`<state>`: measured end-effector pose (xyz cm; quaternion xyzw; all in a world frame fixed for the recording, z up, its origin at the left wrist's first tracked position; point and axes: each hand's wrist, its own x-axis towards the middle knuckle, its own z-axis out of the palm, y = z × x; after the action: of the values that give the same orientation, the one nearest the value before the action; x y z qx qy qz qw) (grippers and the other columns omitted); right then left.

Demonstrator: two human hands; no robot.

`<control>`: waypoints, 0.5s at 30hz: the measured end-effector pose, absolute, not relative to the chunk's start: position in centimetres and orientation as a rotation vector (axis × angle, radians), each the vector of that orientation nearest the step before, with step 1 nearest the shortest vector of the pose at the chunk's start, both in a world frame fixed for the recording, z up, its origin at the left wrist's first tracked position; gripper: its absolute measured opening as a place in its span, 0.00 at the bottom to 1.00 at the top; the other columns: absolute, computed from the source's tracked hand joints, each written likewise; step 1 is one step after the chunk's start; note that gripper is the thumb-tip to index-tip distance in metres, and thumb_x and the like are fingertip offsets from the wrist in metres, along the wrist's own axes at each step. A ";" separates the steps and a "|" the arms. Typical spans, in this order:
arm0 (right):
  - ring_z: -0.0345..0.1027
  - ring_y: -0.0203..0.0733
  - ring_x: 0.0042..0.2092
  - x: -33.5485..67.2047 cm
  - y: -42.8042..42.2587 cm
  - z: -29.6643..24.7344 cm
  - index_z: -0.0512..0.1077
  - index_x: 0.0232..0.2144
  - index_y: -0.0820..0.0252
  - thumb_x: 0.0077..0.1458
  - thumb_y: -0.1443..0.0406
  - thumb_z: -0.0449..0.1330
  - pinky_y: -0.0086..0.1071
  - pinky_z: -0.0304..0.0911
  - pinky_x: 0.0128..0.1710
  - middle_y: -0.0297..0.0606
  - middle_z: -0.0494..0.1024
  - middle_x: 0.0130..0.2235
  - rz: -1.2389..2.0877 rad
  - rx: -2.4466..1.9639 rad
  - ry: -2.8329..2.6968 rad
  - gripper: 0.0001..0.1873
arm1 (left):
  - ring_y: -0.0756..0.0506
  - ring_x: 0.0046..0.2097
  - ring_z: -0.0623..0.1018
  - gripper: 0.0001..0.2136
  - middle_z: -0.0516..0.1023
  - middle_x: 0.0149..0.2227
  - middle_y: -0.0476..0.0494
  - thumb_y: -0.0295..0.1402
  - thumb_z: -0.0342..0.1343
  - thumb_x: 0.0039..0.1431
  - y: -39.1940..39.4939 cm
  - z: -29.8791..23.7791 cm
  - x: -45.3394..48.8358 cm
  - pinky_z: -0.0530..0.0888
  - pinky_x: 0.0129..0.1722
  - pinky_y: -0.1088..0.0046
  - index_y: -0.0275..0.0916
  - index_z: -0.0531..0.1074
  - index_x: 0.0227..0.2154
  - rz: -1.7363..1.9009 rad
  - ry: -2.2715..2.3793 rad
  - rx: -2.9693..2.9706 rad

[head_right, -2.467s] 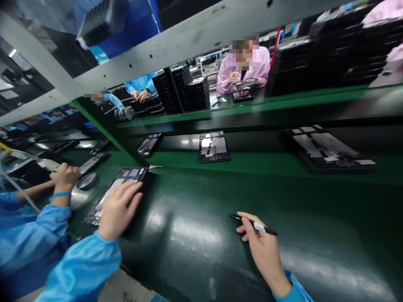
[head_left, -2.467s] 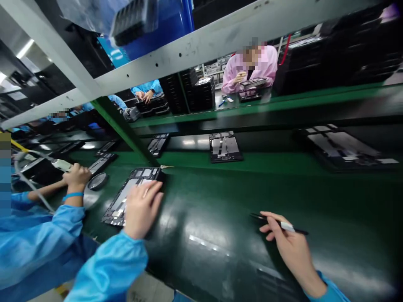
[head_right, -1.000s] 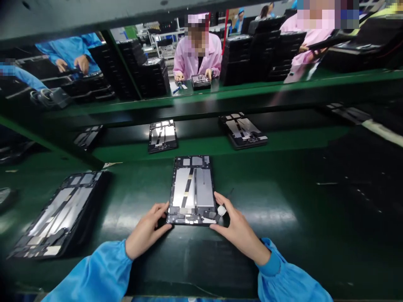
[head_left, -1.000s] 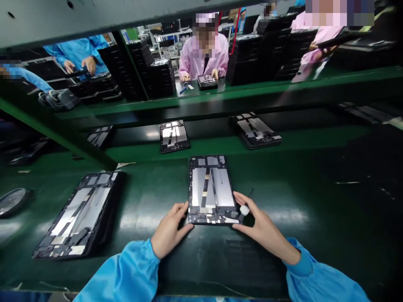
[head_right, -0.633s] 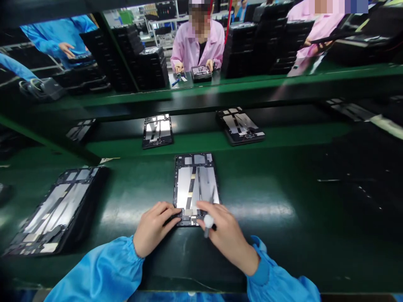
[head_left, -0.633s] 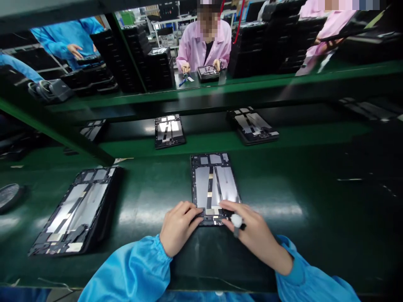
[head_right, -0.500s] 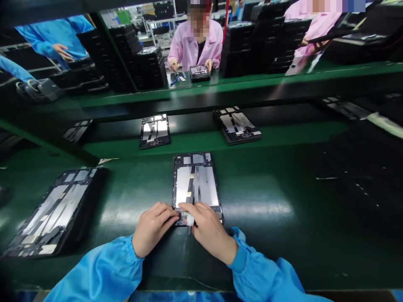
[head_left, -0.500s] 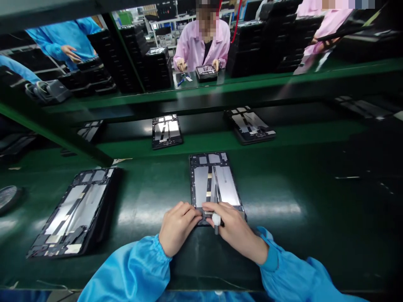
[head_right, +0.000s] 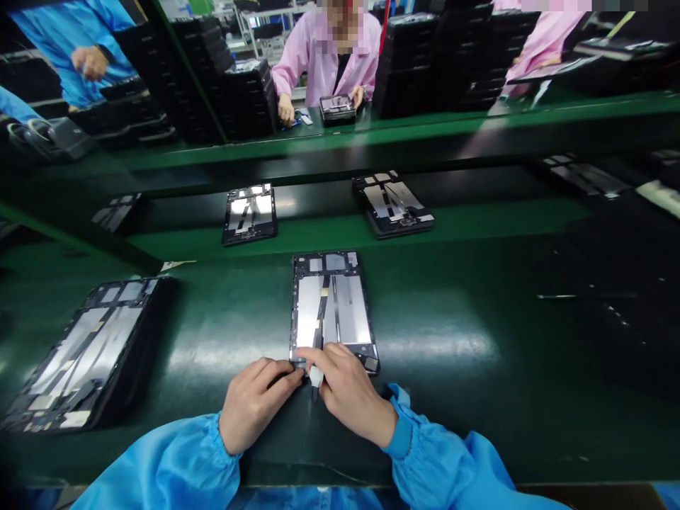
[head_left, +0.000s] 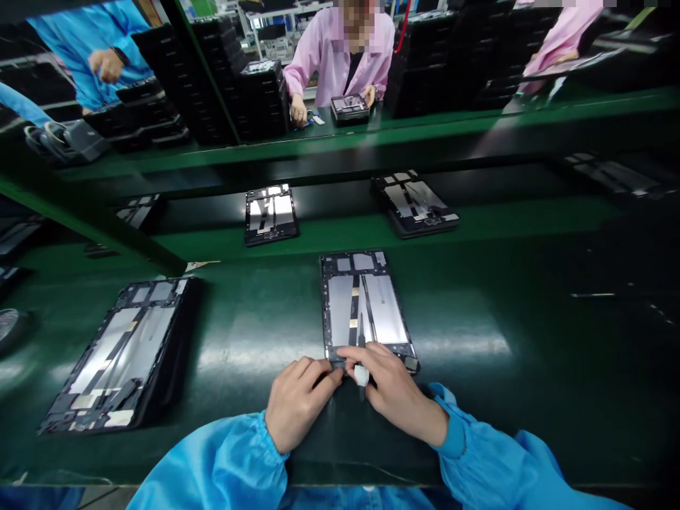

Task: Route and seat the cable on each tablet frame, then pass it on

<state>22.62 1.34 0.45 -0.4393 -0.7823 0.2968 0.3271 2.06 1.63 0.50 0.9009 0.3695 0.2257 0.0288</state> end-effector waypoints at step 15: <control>0.73 0.47 0.41 23.1 1.5 0.3 0.69 0.53 0.52 0.58 0.76 0.55 0.41 0.72 0.42 0.38 0.79 0.37 0.827 -1.143 -1.952 0.24 | 0.45 0.44 0.75 0.17 0.76 0.47 0.42 0.26 0.42 0.70 2.4 -0.1 0.1 0.73 0.38 0.70 0.41 0.66 0.57 0.532 0.892 3.057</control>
<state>23.06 1.48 0.34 -0.4432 -0.7565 0.3204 0.3586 0.10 2.37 -0.11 0.9459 0.2762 0.1647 -0.0434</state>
